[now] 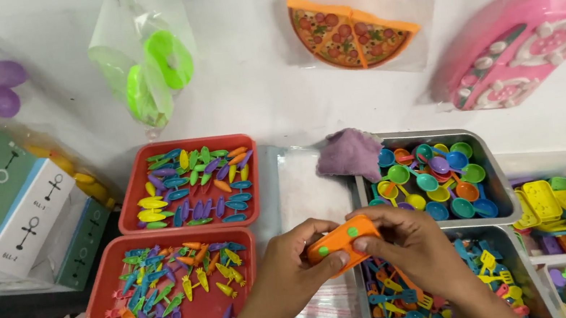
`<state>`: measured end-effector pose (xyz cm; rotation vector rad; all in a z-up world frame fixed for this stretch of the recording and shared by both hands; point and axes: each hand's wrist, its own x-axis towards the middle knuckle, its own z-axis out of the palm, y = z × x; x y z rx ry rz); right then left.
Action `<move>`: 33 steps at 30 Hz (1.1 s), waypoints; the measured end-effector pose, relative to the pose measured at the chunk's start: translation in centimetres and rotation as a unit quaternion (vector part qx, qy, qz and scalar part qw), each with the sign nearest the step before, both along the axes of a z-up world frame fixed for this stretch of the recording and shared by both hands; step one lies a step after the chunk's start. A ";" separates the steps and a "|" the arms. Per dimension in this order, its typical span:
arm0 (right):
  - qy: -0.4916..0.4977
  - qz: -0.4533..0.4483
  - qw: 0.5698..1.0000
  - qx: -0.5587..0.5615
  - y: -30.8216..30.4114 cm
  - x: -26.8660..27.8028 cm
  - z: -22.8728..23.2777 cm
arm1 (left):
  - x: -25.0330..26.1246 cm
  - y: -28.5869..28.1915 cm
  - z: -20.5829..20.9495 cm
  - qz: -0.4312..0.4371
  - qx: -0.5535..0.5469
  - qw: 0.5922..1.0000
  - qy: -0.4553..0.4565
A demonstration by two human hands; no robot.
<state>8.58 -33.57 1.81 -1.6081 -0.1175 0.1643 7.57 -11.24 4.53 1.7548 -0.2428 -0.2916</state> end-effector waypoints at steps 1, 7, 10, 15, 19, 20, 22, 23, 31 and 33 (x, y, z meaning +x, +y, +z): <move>-0.002 -0.006 1.000 -0.001 -0.2 0.1 0.8 | 0.1 -0.3 -0.5 -0.006 -0.001 1.000 -0.002; -0.108 -0.096 0.964 -0.223 -1.7 2.6 2.6 | 1.0 -0.3 -2.8 0.150 -0.070 0.986 0.010; -0.098 -0.082 0.899 -0.419 -1.4 5.3 1.6 | 1.1 0.1 -2.3 0.174 -0.254 0.948 0.082; -0.242 -0.026 0.755 -0.609 0.5 11.3 -3.8 | 1.3 0.8 -2.8 0.104 -0.420 0.890 0.145; -0.156 -0.037 0.734 -0.659 2.0 13.2 -4.3 | 1.1 1.0 -2.5 0.128 -0.406 0.892 0.151; -0.164 -0.071 0.743 -0.645 2.1 13.5 -4.1 | 0.8 1.0 -1.8 0.120 -0.393 0.898 0.160; -0.171 -0.105 0.751 -0.629 1.8 13.3 -2.9 | 0.7 1.2 -1.2 0.112 -0.380 0.903 0.168; -0.170 -0.148 0.812 -0.538 1.5 12.8 -1.8 | 0.6 1.2 -1.3 0.095 -0.383 0.910 0.126; -0.025 -0.228 0.973 0.011 -0.9 5.6 2.1 | -0.7 0.7 -0.4 0.041 -0.318 0.947 0.017; -0.004 -0.202 0.978 0.048 0.7 2.4 2.9 | -0.7 0.3 -0.8 0.000 -0.324 0.944 0.054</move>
